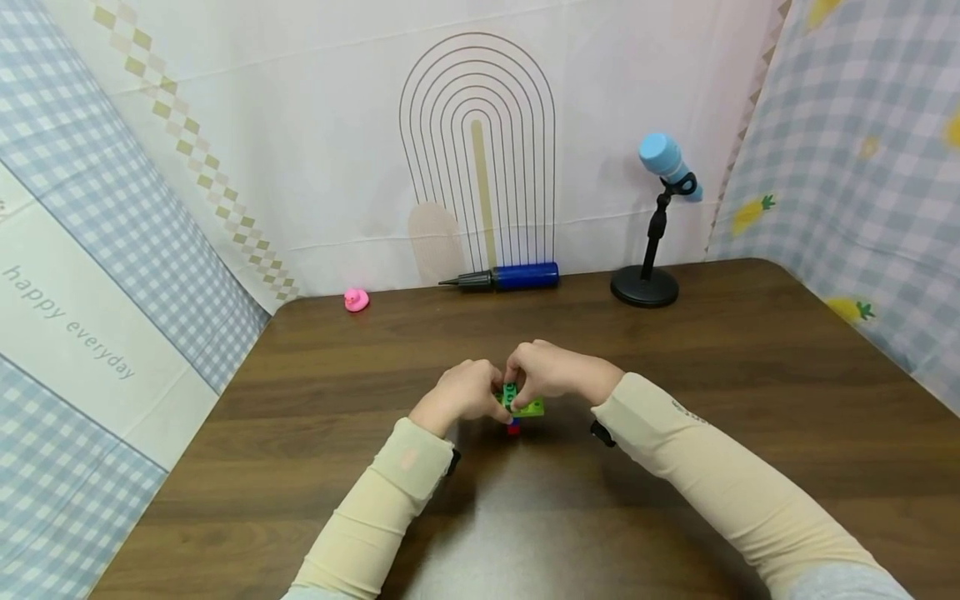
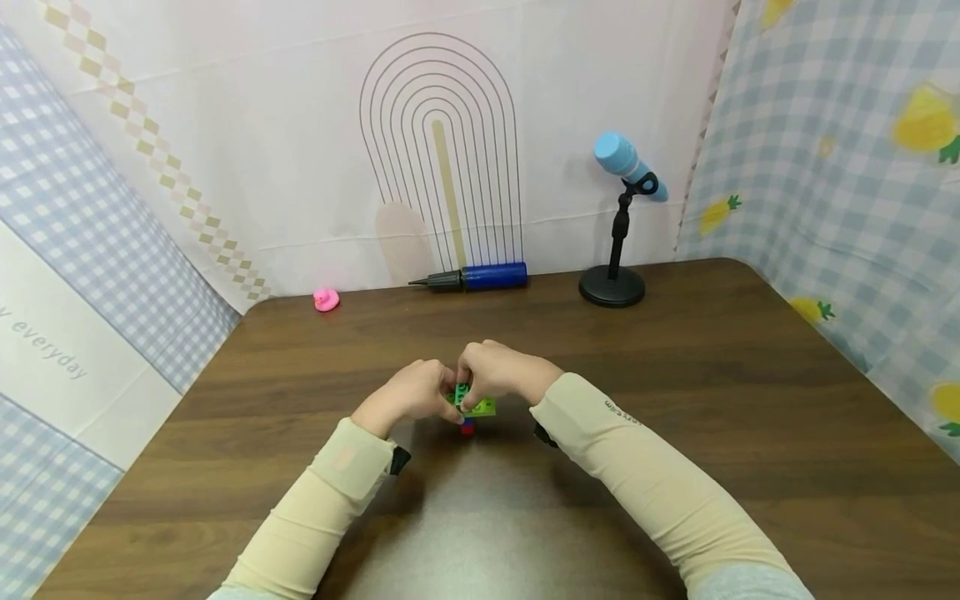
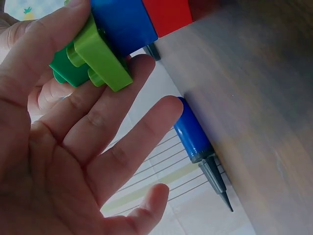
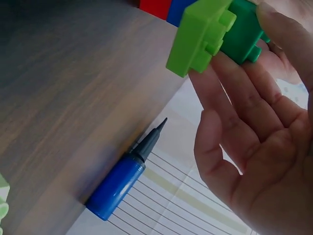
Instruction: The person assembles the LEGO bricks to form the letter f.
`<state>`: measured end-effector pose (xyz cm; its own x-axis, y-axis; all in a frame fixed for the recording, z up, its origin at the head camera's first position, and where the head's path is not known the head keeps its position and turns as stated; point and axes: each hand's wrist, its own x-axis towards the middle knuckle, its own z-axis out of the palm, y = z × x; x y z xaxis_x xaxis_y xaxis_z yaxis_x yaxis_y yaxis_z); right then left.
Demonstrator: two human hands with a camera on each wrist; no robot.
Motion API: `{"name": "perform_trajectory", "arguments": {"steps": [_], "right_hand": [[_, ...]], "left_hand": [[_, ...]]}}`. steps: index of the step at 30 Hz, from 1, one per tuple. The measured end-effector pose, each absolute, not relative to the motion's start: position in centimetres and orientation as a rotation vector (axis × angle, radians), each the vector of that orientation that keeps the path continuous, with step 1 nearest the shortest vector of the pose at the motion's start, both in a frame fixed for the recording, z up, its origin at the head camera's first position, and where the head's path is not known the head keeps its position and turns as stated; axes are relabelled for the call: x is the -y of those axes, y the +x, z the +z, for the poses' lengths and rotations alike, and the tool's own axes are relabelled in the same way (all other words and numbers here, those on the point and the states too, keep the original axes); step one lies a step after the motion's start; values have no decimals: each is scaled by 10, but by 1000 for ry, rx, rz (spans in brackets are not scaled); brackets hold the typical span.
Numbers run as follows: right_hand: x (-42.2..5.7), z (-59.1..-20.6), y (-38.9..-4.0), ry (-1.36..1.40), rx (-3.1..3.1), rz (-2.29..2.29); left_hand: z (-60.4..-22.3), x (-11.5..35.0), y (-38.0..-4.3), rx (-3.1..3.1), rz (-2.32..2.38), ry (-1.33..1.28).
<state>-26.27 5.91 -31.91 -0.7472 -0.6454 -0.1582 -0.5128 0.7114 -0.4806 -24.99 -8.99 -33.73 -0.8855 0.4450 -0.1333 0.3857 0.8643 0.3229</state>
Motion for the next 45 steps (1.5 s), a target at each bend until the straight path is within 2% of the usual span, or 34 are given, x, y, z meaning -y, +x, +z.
{"name": "perform_trajectory", "arguments": {"steps": [11, 21, 33, 45], "right_hand": [[-67, -323, -251, -985, -2749, -444], [-105, -316, -256, -891, -2746, -569], [-155, -323, -263, -775, -2779, -370], [-175, -336, -264, -703, -2689, -350]], "left_hand": [[-334, 85, -249, -2831, 382, 571], [-332, 84, -247, -2849, 347, 523], [-334, 84, -248, -2846, 373, 526], [-335, 84, -248, -2839, 370, 516]]}}
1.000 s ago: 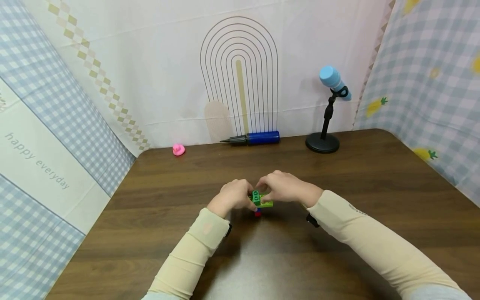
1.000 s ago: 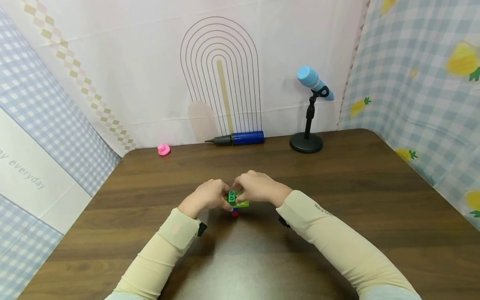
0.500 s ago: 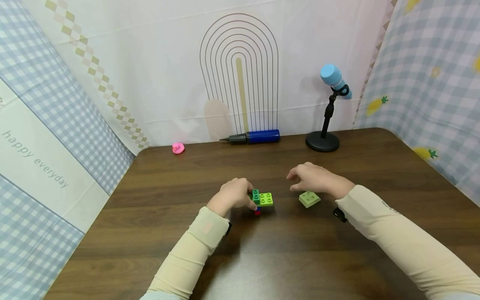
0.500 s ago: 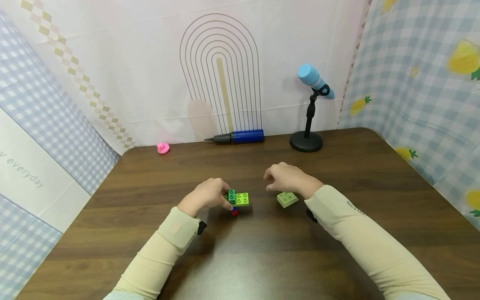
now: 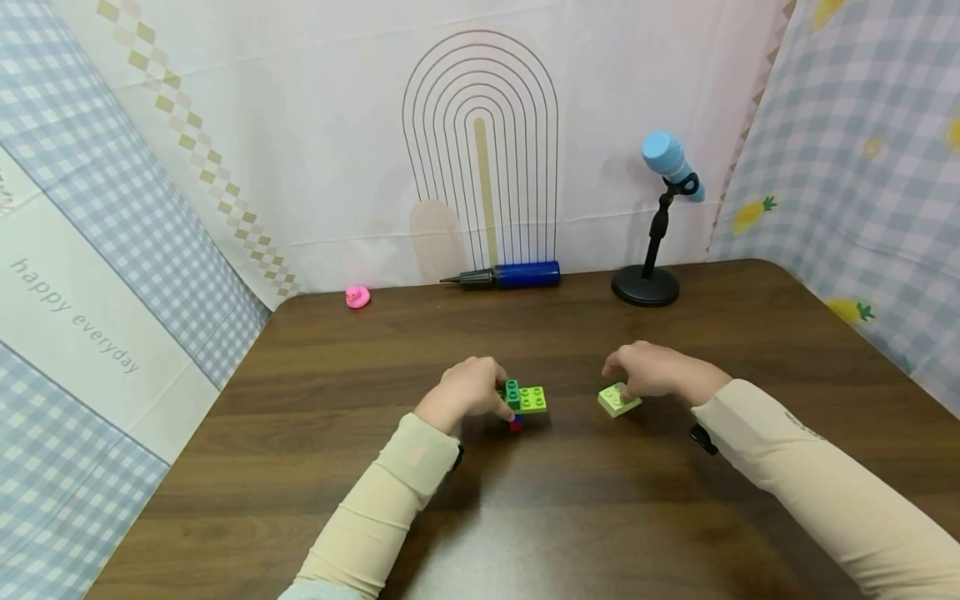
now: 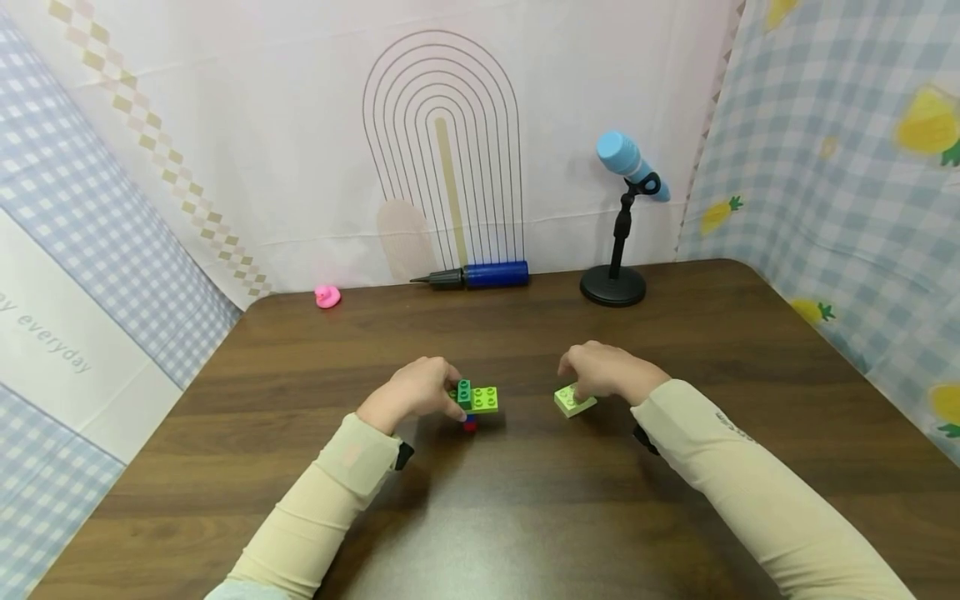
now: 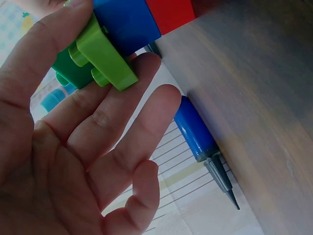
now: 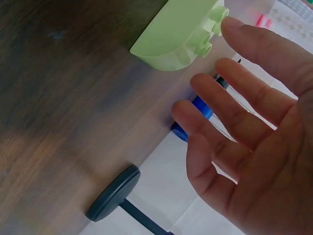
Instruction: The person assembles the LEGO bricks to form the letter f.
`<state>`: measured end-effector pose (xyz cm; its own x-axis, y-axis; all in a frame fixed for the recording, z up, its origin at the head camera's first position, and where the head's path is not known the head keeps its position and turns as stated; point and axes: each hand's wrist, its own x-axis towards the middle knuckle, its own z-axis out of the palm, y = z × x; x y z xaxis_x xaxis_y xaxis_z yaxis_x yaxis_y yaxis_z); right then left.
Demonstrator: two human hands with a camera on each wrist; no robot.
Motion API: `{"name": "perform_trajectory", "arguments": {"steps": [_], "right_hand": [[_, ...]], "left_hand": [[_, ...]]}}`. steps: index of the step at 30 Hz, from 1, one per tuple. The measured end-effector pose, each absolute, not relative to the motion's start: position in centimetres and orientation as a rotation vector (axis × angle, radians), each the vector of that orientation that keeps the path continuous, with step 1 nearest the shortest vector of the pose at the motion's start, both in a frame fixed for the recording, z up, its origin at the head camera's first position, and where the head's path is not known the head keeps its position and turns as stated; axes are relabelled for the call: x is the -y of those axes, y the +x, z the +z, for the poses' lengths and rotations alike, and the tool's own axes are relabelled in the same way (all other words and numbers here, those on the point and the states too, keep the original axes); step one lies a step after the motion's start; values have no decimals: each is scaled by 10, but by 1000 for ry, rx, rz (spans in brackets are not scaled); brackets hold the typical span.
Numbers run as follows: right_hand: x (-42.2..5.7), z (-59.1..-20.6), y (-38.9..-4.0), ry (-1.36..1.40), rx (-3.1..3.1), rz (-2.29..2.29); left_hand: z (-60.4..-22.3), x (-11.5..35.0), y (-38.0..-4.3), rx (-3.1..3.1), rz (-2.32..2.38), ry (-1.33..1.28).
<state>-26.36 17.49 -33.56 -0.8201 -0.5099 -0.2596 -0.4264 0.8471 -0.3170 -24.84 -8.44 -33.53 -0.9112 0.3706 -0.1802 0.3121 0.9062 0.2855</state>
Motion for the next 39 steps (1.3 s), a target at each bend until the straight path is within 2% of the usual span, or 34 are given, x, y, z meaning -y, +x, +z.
{"name": "perform_trajectory", "arguments": {"steps": [12, 39], "right_hand": [[-177, -351, -263, -660, -2686, -313], [-158, -348, -260, -961, -2805, -497]], "left_hand": [[-337, 84, -248, -2835, 374, 507], [-334, 84, -246, -2844, 369, 490]]}}
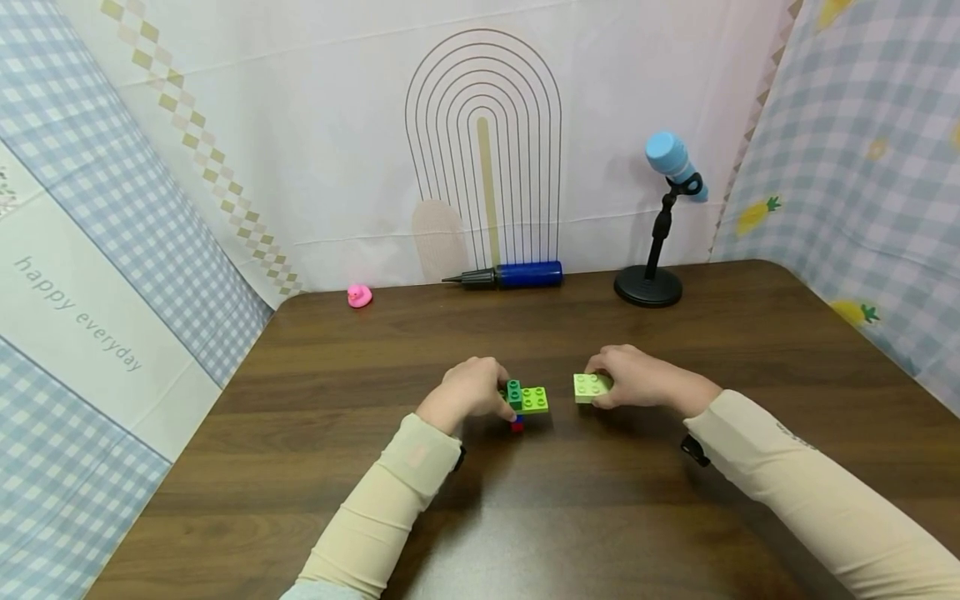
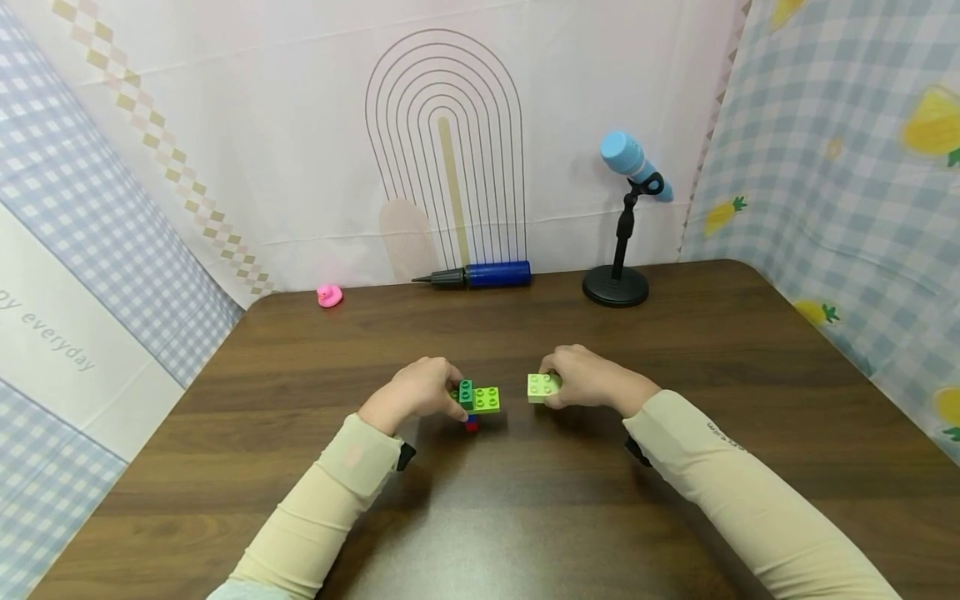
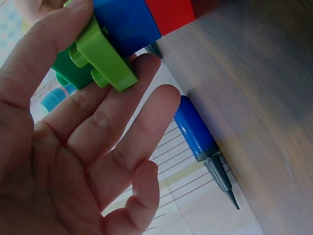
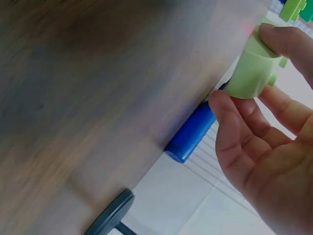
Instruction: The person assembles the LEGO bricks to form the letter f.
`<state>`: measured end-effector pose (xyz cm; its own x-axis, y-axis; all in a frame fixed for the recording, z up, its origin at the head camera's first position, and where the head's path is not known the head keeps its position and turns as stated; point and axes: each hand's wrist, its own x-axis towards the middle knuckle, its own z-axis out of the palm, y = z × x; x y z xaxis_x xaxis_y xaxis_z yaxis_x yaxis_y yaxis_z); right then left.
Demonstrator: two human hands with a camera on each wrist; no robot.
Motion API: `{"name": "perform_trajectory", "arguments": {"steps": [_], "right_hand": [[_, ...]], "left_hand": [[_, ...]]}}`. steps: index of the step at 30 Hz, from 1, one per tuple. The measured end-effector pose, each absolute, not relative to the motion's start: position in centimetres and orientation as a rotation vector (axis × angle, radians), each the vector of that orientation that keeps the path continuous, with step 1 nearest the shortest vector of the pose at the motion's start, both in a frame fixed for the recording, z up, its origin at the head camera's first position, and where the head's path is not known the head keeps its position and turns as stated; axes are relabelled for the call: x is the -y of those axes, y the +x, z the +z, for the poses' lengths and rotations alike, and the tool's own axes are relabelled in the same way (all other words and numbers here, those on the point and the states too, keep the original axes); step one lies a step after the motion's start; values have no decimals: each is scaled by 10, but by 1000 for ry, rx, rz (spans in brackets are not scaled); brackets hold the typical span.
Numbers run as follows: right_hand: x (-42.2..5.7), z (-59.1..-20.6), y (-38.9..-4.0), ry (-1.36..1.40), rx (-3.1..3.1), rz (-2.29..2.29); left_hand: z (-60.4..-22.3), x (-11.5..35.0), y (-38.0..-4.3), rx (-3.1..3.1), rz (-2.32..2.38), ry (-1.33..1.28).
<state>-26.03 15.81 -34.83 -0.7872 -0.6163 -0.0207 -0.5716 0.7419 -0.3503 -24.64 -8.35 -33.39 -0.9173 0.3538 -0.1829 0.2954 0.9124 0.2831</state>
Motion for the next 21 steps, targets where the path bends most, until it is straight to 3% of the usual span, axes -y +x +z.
{"name": "perform_trajectory", "arguments": {"steps": [21], "right_hand": [[-129, -335, -253, -1044, -2799, -573]], "left_hand": [[-335, 83, -247, -2851, 361, 499]]}}
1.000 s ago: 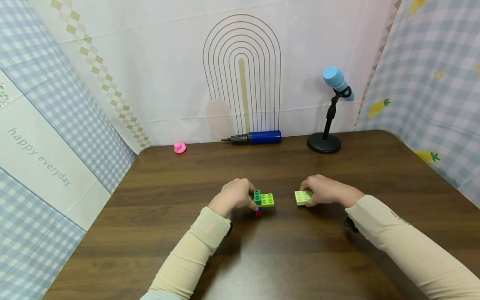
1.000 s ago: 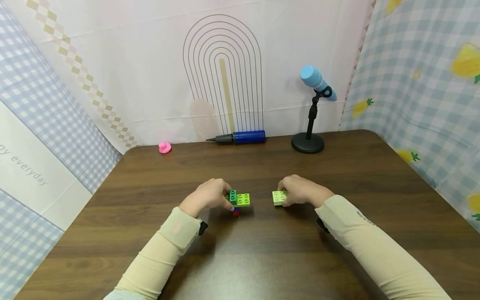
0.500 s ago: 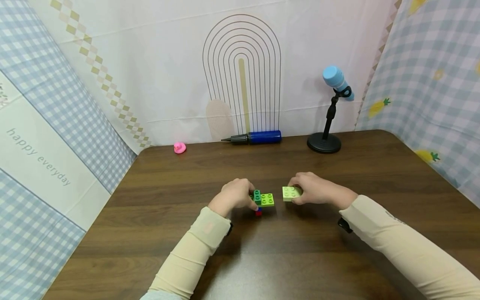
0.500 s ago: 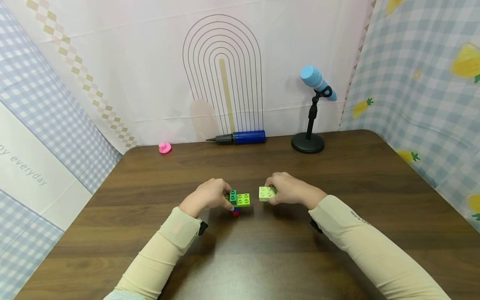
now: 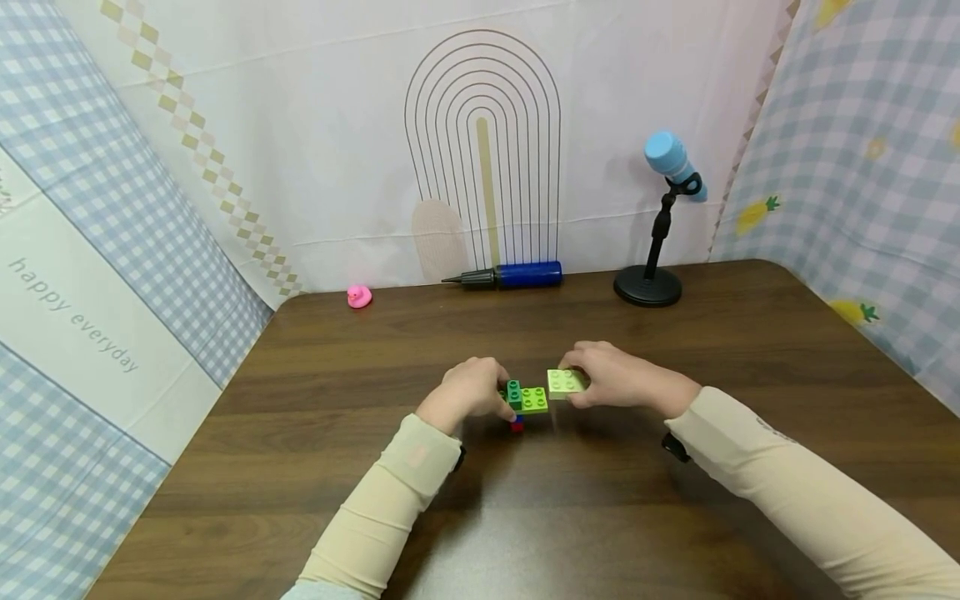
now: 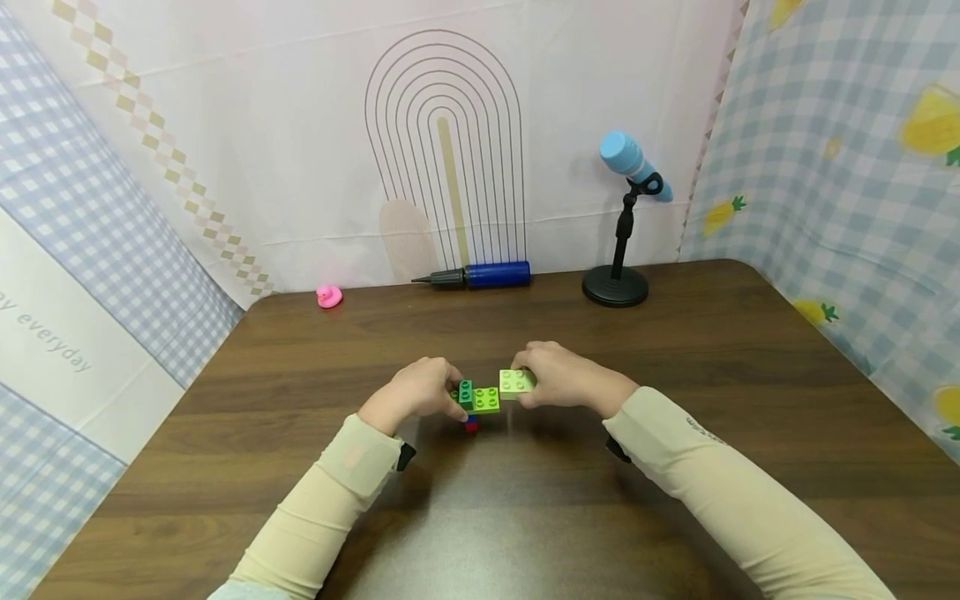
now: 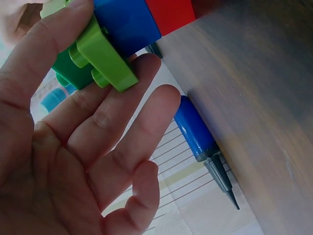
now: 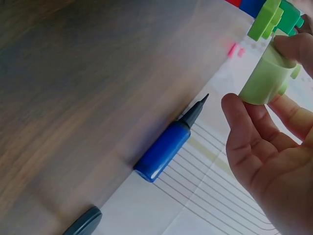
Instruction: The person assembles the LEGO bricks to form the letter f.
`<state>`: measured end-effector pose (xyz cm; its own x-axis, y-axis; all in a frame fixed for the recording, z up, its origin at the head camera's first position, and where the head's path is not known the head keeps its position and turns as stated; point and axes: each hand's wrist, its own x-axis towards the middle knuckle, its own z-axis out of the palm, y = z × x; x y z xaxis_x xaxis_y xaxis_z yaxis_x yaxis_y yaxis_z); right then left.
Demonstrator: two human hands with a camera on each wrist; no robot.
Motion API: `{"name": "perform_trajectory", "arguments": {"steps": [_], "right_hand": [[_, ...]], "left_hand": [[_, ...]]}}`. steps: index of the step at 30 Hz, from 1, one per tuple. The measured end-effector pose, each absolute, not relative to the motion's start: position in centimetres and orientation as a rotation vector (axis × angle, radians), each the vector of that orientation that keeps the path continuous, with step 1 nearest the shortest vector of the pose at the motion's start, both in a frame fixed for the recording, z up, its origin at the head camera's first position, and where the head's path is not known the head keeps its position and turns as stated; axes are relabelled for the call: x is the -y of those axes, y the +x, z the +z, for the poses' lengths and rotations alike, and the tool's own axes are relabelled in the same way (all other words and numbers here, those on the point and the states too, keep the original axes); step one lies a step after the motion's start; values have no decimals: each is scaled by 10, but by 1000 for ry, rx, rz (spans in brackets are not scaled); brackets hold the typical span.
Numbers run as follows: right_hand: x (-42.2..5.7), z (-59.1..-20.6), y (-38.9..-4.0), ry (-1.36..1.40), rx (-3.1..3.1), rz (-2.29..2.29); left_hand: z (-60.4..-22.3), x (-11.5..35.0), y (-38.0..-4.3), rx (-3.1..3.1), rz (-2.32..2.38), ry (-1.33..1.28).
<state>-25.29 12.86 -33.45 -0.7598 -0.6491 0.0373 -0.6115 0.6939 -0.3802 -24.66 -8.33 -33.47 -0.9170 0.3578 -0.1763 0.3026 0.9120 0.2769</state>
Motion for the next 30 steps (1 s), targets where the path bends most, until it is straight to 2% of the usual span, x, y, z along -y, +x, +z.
{"name": "perform_trajectory", "arguments": {"steps": [30], "right_hand": [[-92, -318, -251, -1080, -2733, -620]], "left_hand": [[-335, 84, -249, -2846, 352, 508]]}}
